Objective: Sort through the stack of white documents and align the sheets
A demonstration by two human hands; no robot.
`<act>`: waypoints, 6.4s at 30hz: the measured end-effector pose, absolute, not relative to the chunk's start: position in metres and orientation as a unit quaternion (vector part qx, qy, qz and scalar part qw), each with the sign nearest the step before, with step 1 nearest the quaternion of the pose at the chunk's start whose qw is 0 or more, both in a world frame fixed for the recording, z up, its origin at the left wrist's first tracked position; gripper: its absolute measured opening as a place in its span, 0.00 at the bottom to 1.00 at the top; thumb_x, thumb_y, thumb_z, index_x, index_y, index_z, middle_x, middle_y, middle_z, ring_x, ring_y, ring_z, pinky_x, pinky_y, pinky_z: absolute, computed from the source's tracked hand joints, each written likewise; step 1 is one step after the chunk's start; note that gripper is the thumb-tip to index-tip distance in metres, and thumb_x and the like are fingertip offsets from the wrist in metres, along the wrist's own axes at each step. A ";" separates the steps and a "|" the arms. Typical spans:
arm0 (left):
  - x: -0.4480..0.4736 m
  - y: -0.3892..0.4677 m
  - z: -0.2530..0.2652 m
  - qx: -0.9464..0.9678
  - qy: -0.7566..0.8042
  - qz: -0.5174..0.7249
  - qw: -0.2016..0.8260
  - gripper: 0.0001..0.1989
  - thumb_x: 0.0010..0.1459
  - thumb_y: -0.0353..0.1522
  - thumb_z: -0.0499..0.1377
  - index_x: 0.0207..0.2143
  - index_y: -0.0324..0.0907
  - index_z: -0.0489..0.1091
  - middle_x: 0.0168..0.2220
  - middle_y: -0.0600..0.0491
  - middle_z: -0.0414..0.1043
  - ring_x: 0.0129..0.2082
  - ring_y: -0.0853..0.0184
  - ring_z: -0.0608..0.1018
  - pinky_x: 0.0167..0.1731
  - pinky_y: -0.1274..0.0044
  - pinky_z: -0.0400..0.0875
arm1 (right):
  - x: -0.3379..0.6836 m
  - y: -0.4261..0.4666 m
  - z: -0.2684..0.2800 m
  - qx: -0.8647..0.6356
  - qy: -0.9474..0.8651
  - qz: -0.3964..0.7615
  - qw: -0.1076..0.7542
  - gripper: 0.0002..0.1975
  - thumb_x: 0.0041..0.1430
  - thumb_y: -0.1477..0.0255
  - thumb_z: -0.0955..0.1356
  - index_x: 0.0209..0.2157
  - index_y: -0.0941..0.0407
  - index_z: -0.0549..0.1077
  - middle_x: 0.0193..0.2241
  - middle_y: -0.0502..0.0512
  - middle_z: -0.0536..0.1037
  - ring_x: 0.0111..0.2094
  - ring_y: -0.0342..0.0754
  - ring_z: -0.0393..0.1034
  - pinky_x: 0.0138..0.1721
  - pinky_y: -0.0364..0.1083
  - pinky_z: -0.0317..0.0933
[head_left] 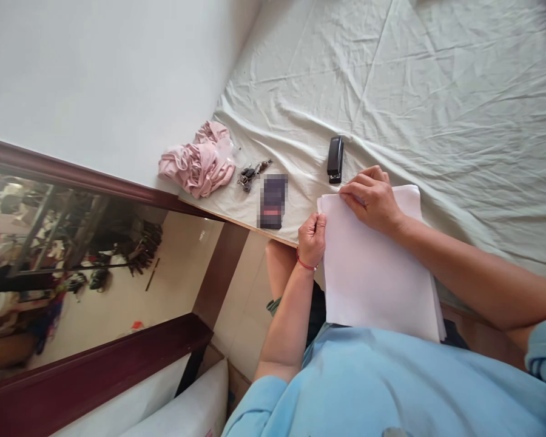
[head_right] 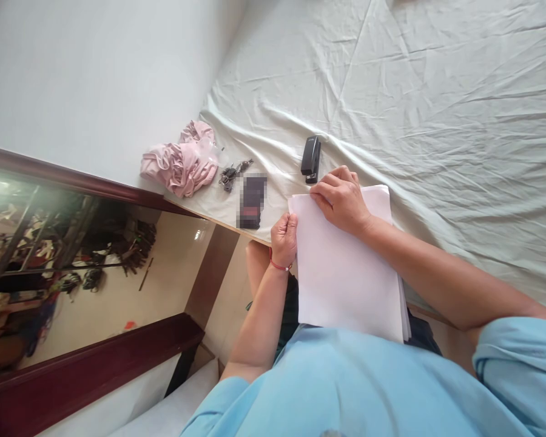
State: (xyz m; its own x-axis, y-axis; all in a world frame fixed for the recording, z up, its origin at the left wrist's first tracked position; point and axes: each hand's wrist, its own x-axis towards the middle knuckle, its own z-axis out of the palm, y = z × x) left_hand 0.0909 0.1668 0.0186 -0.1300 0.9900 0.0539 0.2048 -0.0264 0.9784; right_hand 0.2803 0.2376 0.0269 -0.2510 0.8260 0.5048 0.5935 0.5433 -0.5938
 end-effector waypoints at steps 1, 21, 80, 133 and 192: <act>0.091 0.167 0.018 0.516 0.568 0.493 0.411 0.30 0.66 0.57 0.60 0.26 0.43 0.61 0.24 0.59 0.55 0.26 0.71 0.59 0.28 0.76 0.57 | 0.281 0.238 0.028 -0.452 -0.779 0.144 0.410 0.15 0.74 0.64 0.64 0.40 0.49 0.83 0.37 0.56 0.83 0.50 0.59 0.68 0.53 0.61 0.58; 0.093 0.169 0.022 0.519 0.570 0.491 0.405 0.31 0.65 0.61 0.57 0.28 0.44 0.64 0.26 0.57 0.60 0.27 0.69 0.62 0.30 0.74 0.59 | 0.275 0.236 0.031 -0.430 -0.802 0.107 0.400 0.17 0.76 0.63 0.63 0.42 0.47 0.84 0.40 0.55 0.84 0.50 0.58 0.69 0.52 0.59 0.56; 0.103 0.164 0.049 0.596 0.599 0.452 0.287 0.28 0.73 0.57 0.46 0.37 0.45 0.68 0.31 0.53 0.71 0.31 0.65 0.71 0.34 0.74 0.65 | 0.269 0.228 0.057 -0.368 -0.828 0.133 0.401 0.11 0.73 0.65 0.66 0.46 0.50 0.80 0.43 0.59 0.79 0.47 0.57 0.68 0.48 0.56 0.63; 0.102 0.143 0.047 0.528 0.539 0.416 0.508 0.25 0.69 0.56 0.56 0.38 0.44 0.68 0.38 0.49 0.75 0.40 0.62 0.76 0.45 0.70 0.74 | 0.278 0.250 0.097 -0.505 -0.804 0.268 0.165 0.19 0.73 0.62 0.60 0.34 0.53 0.76 0.32 0.59 0.81 0.33 0.54 0.72 0.35 0.51 0.57; 0.123 0.203 0.047 0.411 0.687 0.324 0.503 0.19 0.70 0.30 0.52 0.23 0.42 0.63 0.22 0.59 0.57 0.27 0.70 0.61 0.31 0.76 0.55 | 0.289 0.289 0.042 -0.450 -0.855 0.093 0.239 0.29 0.65 0.84 0.60 0.61 0.52 0.77 0.65 0.56 0.78 0.69 0.57 0.67 0.74 0.73 0.44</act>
